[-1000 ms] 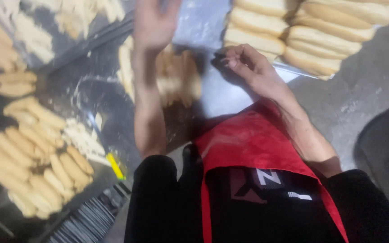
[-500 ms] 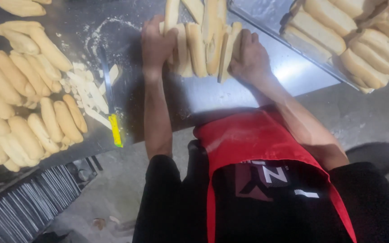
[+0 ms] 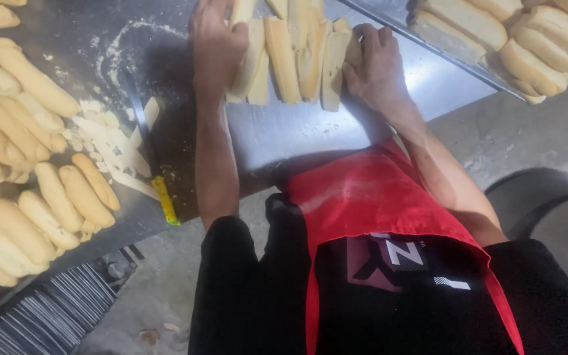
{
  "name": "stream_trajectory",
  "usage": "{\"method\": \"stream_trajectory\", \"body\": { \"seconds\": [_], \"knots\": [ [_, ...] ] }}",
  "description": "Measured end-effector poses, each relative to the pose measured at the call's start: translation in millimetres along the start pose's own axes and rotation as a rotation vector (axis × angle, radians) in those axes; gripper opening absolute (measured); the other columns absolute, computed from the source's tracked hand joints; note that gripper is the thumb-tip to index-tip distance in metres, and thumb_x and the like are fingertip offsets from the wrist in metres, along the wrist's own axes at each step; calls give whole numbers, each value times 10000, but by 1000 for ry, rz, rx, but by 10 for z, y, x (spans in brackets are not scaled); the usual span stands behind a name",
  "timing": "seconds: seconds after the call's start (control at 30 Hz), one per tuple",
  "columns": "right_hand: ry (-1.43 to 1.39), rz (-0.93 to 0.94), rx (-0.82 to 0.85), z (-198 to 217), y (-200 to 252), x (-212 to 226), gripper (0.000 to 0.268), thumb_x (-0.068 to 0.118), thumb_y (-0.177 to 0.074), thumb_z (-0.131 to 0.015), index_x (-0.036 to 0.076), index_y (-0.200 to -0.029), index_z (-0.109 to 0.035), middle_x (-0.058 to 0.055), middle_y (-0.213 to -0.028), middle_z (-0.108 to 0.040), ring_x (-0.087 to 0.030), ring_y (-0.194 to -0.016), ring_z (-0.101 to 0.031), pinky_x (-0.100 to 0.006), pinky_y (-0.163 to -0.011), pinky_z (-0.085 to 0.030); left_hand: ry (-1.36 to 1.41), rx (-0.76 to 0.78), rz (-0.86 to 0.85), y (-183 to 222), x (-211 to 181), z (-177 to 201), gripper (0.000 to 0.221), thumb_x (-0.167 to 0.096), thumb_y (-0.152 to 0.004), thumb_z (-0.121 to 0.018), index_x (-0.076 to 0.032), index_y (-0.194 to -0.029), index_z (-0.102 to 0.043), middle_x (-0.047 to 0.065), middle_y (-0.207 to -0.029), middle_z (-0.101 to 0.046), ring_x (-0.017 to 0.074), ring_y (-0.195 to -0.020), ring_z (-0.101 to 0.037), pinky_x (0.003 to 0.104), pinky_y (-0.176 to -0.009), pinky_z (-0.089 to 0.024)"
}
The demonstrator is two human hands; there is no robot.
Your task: The person uses a yellow-handled blade to score the tops of dough rolls and luego arranges the scored rolls into neat columns on metal baking trays.
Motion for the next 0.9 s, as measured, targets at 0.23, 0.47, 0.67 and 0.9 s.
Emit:
{"method": "stream_trajectory", "body": {
  "seconds": [0.23, 0.47, 0.67, 0.9],
  "knots": [
    [134, -36, 59, 86, 50, -119, 583, 34, -808, -747, 50, -1365, -573, -260, -1153, -554, -441, -1071, -577, -525, -853, -522, -2, 9, 120, 81, 119, 80, 162, -82, -930, -633, -44, -1087, -633, 157, -1087, -686, 402, -1078, -626, 512, -995, -471],
    [72, -133, 231, 154, 92, -200, 574, 145, -818, -784, -59, -1292, -533, -277, -1133, -562, -454, -1017, -576, -520, -874, -519, -197, -42, 38, 85, 67, 5, 301, -158, -806, -738, -9, -1054, -653, 213, -1036, -675, 447, -1020, -595, 546, -902, -439],
    [-346, -363, 174, 307, 195, -446, 503, 161, -930, -656, -63, -1342, -472, -285, -1099, -671, -393, -1025, -692, -471, -899, -547, 238, -20, 204, 118, -89, 380, 285, -108, -929, -583, -8, -1192, -630, 187, -1130, -653, 338, -1028, -655, 455, -912, -538],
    [-393, -388, 282, 67, 148, 38, 587, 324, -895, -809, -26, -1311, -587, -236, -1068, -727, -343, -957, -752, -421, -845, -593, -354, 52, -100, 479, -424, 263, 225, -260, -974, -687, -59, -1066, -648, 210, -1079, -589, 371, -979, -567, 491, -856, -490]
  ]
}}
Point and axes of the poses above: each hand's wrist, its own y-axis away from the middle knuckle, its own z-axis out of the back of the hand, x = y × z, the point moved 7 cm from there along -y, towards the middle knuckle
